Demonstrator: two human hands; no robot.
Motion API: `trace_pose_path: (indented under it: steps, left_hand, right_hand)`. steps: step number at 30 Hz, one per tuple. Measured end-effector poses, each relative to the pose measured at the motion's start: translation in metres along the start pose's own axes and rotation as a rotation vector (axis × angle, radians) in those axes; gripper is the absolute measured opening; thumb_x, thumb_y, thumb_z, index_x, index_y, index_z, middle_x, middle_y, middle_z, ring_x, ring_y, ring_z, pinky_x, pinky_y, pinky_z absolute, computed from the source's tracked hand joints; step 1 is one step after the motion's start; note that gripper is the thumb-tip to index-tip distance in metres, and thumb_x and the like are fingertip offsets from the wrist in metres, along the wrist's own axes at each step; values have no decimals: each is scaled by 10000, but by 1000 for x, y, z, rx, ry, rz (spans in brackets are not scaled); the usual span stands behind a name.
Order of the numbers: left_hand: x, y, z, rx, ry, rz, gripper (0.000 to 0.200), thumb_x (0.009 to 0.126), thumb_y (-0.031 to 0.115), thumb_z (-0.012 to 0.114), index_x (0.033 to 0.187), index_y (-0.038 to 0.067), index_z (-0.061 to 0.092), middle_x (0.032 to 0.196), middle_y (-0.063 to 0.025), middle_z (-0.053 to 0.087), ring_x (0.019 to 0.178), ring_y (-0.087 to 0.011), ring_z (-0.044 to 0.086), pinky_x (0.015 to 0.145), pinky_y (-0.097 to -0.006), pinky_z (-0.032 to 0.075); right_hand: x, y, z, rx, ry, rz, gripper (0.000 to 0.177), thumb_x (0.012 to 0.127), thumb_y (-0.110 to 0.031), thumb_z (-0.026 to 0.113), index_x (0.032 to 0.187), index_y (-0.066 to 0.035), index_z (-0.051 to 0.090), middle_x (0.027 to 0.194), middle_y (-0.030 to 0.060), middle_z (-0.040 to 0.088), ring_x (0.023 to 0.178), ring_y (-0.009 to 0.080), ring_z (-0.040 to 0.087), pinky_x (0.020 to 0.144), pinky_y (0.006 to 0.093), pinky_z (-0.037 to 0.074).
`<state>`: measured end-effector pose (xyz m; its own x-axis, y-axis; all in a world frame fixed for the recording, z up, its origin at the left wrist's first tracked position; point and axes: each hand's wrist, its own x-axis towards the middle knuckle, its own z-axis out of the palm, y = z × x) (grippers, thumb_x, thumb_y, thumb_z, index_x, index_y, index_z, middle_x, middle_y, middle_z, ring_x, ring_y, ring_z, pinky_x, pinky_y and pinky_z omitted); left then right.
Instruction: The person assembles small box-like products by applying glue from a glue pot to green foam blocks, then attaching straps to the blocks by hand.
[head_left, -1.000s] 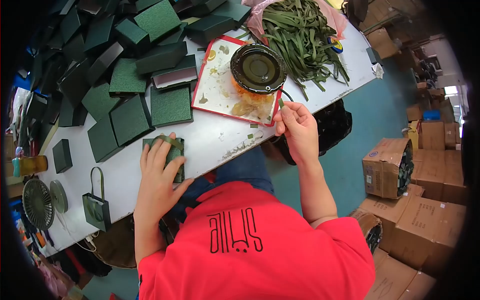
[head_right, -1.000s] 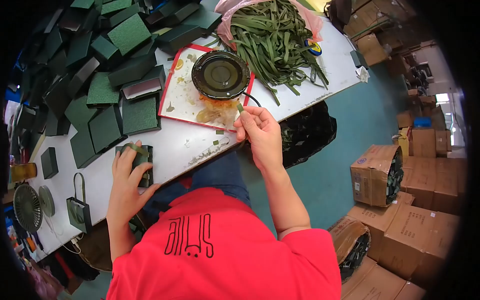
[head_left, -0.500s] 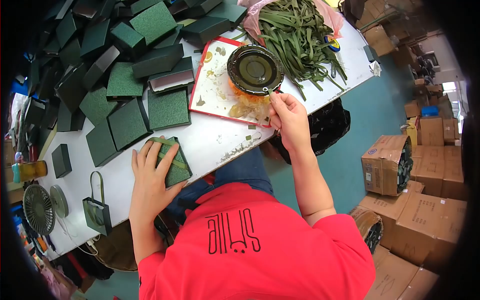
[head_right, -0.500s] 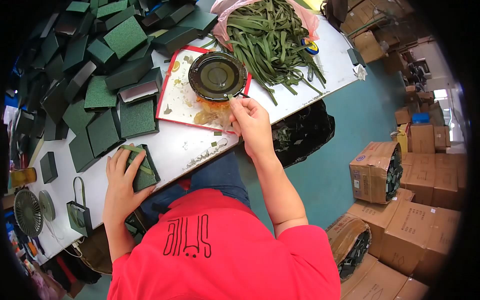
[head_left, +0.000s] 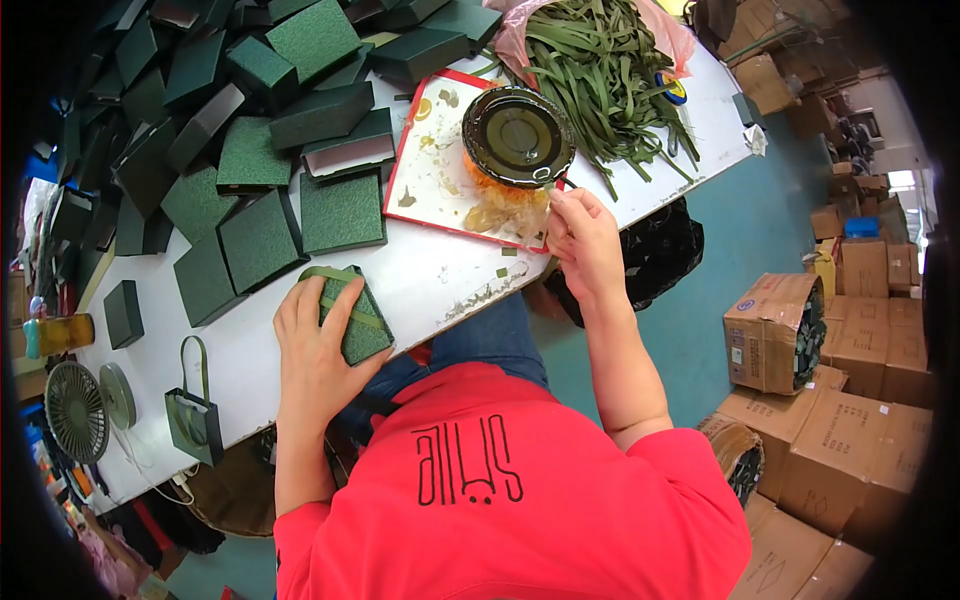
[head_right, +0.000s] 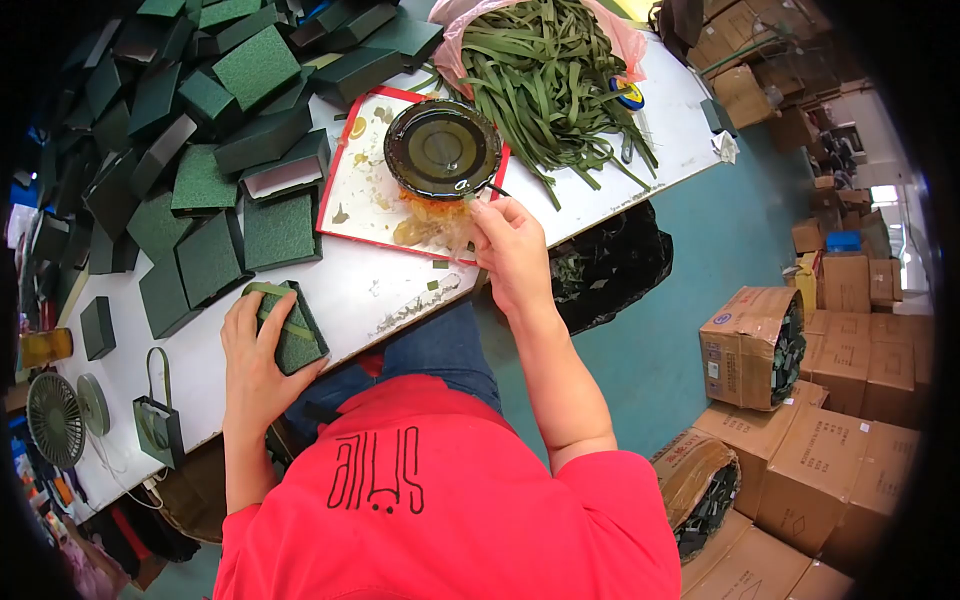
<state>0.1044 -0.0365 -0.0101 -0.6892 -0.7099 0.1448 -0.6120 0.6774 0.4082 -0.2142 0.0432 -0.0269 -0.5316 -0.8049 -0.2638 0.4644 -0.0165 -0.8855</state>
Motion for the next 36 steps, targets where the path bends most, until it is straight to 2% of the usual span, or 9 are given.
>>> trace_pose_path:
  steps: [4,7,8,10,12,15,31,34,36]
  left_hand:
    - [-1,-3,0,-112,43,37,865,543,197,904,1334,86,571,1373,-190,477,1274,-410,440,1057,-496,372]
    - [3,-4,-4,-284,78,100,921,508,219,920,1341,66,559,1378,-186,492,1273,-407,455,1061,-489,379]
    - [6,-4,-6,-323,82,125,936,498,225,925,1343,60,555,1382,-186,496,1275,-407,458,1067,-486,377]
    - [10,-6,-6,-392,89,188,988,467,234,937,1351,44,539,1393,-188,512,1286,-405,461,1090,-478,364]
    - [18,-1,-13,-462,70,216,952,495,238,940,1338,38,547,1375,-180,526,1272,-402,471,1075,-474,377]
    - [23,-1,-13,-513,77,251,923,519,252,943,1328,34,556,1359,-170,531,1256,-398,481,1059,-471,393]
    - [28,1,-17,-540,14,323,911,508,226,929,1325,42,569,1345,-166,529,1249,-390,486,1058,-471,396]
    - [28,2,-20,-529,2,341,886,508,210,915,1313,54,579,1330,-160,535,1245,-386,488,1047,-470,401]
    - [28,4,-22,-506,-24,345,868,509,202,905,1304,62,586,1322,-154,540,1241,-382,490,1042,-468,402]
  right_hand:
    - [-23,-8,10,-68,60,-75,143,955,-156,657,893,-62,569,656,-36,509,515,20,343,464,200,243]
    - [-45,-8,22,-120,-58,-42,130,950,-154,655,905,-57,581,675,-43,521,551,19,391,493,195,277]
    - [-55,-10,29,-164,-153,5,112,946,-144,653,922,-53,592,705,-48,541,592,17,443,524,190,322]
    - [-68,-8,42,-223,-293,140,111,946,-139,658,926,-50,593,726,-48,551,615,16,463,544,192,349]
    - [-77,-4,50,-270,-430,273,115,947,-125,671,933,-42,592,768,-53,568,658,5,477,580,184,373]
    - [-82,0,62,-281,-548,412,122,951,-118,678,935,-35,590,779,-61,562,670,-4,458,591,174,361]
    - [-80,11,76,-471,-621,415,229,936,-176,701,815,-29,572,669,-77,503,616,-4,407,542,203,327]
    - [-80,13,77,-532,-627,430,262,923,-180,690,762,-16,564,638,-55,503,606,10,410,530,228,334]
    - [-79,16,75,-589,-665,449,224,939,-145,655,777,-29,553,675,-43,531,622,17,462,547,214,366]
